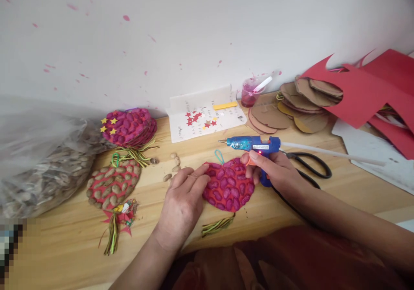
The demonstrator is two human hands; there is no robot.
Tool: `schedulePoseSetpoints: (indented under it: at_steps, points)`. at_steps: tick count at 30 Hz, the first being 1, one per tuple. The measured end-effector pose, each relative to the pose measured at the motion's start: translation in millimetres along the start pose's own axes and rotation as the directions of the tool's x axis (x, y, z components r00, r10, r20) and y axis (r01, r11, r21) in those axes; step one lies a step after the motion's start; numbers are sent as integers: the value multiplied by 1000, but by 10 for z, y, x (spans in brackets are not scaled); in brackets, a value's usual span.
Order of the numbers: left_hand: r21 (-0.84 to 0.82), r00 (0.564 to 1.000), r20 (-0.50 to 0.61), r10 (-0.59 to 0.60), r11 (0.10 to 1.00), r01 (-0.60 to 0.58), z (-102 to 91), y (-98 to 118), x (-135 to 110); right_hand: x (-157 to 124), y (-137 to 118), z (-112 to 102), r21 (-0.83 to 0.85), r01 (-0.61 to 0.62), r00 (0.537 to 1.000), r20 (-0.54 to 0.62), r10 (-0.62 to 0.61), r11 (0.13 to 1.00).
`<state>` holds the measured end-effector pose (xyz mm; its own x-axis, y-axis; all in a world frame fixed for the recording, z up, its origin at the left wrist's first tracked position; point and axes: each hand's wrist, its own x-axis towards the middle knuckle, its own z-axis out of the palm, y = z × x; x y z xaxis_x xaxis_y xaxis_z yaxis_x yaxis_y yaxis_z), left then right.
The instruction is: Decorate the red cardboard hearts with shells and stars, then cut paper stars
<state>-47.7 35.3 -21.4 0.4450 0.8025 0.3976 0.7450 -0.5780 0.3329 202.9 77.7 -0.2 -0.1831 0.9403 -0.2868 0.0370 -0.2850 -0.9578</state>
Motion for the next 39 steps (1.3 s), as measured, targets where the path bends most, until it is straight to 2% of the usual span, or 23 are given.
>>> schedulePoseSetpoints:
  at_steps: [14,22,32,35,39]
  points:
    - [22,1000,-9,-5,1000,5,29,42,15,11,27,-6,-3,9,1000,6,-9,1000]
    - [126,998,52,20,992,-26,-12,83,4,-5,8,-4,4,12,1000,6,-12,1000]
    - [97,999,38,-19,995,15,12,88,11,12,1,0,2,10,1000,0,-10,1000]
    - [100,1000,9,-7,995,6,2,95,17,12,4,4,1,17,1000,1,-17,1000]
    - [90,995,-98,-29,995,38,-28,73,25,6,6,0,-4,16,1000,-1,-16,1000]
